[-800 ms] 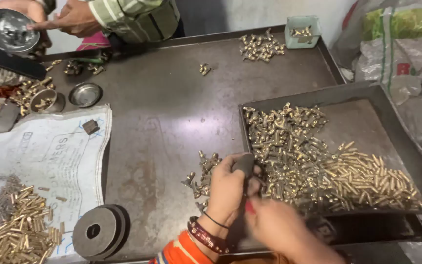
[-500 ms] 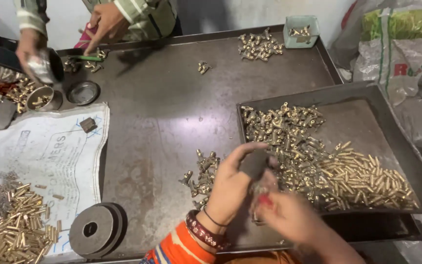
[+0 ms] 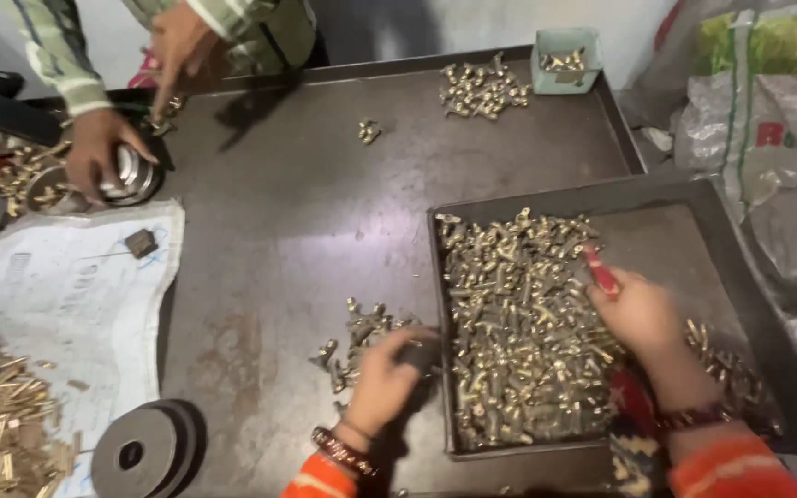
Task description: Filing and smoothing small brass metal components at a workbench.
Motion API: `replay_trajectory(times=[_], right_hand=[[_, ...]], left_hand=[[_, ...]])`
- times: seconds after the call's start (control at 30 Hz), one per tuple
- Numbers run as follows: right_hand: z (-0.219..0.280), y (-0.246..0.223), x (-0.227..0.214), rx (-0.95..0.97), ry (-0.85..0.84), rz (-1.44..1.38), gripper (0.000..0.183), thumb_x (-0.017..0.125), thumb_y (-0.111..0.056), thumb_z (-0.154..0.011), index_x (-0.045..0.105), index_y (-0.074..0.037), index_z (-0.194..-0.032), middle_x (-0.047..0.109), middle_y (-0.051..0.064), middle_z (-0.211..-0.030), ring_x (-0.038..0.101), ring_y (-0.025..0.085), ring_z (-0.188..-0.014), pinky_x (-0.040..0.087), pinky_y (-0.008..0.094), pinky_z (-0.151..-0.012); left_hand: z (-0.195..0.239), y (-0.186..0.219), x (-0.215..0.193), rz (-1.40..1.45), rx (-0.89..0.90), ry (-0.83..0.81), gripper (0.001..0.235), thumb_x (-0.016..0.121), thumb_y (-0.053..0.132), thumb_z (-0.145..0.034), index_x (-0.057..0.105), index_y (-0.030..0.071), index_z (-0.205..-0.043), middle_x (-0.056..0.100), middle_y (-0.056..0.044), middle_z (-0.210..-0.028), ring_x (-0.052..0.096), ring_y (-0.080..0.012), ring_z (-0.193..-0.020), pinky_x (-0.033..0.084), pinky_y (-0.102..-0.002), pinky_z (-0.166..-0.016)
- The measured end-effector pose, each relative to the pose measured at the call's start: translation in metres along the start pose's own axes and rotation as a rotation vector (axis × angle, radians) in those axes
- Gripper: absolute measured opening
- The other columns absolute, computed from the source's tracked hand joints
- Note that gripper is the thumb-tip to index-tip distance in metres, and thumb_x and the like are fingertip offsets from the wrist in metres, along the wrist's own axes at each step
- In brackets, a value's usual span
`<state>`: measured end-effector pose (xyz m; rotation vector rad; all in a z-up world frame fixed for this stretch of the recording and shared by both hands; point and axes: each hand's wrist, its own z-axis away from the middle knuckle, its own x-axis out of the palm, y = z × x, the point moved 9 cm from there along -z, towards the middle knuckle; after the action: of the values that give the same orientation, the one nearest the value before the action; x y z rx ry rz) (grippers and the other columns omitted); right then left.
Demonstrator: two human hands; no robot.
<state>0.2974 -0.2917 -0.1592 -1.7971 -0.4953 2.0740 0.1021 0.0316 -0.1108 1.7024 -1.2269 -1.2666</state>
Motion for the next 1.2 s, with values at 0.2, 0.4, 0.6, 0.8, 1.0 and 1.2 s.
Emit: replay_trajectory(times=[0.2,0.4,0.6,0.8,1.0,1.2], right_hand=[[-0.032,0.008,0.018,-0.14,0.066,0.163,0.041,0.069,-0.042,-0.086,0.074,-0.018,-0.119,0.073,0.019,-0.106,0.069,0.043,-0.097,0.055,0.052,-0.087],[0.079,-0.091,0.001,-0.311,-0.142,-0.523,0.015,0.073,-0.018,-0.089,0.075,-0.006,-0.097,0.078,0.004,-0.104,0.074,0.012,-0.092,0.06,0.03,-0.078],[0.159,-0.151,0.003,-0.385,-0.215,-0.771,0.023,0.074,-0.018,-0.088,0.073,-0.008,-0.109,0.075,0.001,-0.09,0.067,0.007,-0.083,0.053,0.026,-0.075],[0.212,-0.15,0.047,-0.185,-0.578,-0.25,0.042,0.076,-0.034,-0.087,0.074,-0.017,-0.125,0.067,0.006,-0.067,0.059,0.009,-0.066,0.054,0.03,-0.068],[0.225,-0.189,0.043,-0.257,-0.51,0.206,0.031,0.07,-0.039,-0.093,0.074,-0.023,-0.118,0.068,0.001,-0.077,0.057,0.01,-0.071,0.05,0.033,-0.073],[0.257,-0.202,0.081,-0.403,-0.768,-0.4,0.024,0.068,-0.028,-0.09,0.072,-0.004,-0.094,0.074,0.012,-0.074,0.071,0.027,-0.07,0.057,0.035,-0.065]], left_hand=[[0.018,-0.019,-0.039,0.155,-0.293,0.525,0.042,0.05,-0.007,-0.082,0.071,0.001,-0.118,0.075,-0.012,-0.116,0.07,-0.0184,-0.106,0.054,-0.029,-0.094],[0.012,0.031,0.011,0.269,-0.412,0.436,0.058,0.044,-0.011,-0.077,0.062,0.002,-0.131,0.071,-0.011,-0.12,0.07,-0.0164,-0.098,0.058,-0.026,-0.081],[0.016,0.026,0.011,0.974,-0.573,0.389,0.034,0.049,-0.003,-0.091,0.064,-0.005,-0.122,0.073,-0.021,-0.113,0.074,-0.0264,-0.101,0.065,-0.038,-0.086],[0.028,0.063,-0.017,1.145,-0.489,0.356,0.026,0.05,0.01,-0.097,0.058,-0.001,-0.119,0.073,-0.023,-0.114,0.075,-0.0314,-0.102,0.062,-0.038,-0.084],[0.034,0.079,-0.023,0.669,-0.274,0.065,0.022,0.056,0.009,-0.103,0.066,-0.007,-0.115,0.074,-0.023,-0.117,0.07,-0.0255,-0.108,0.056,-0.036,-0.096],[0.018,0.07,-0.025,0.973,-0.418,0.085,0.029,0.049,0.019,-0.11,0.07,-0.002,-0.116,0.063,-0.016,-0.076,0.062,-0.0213,-0.059,0.053,-0.033,-0.052]])
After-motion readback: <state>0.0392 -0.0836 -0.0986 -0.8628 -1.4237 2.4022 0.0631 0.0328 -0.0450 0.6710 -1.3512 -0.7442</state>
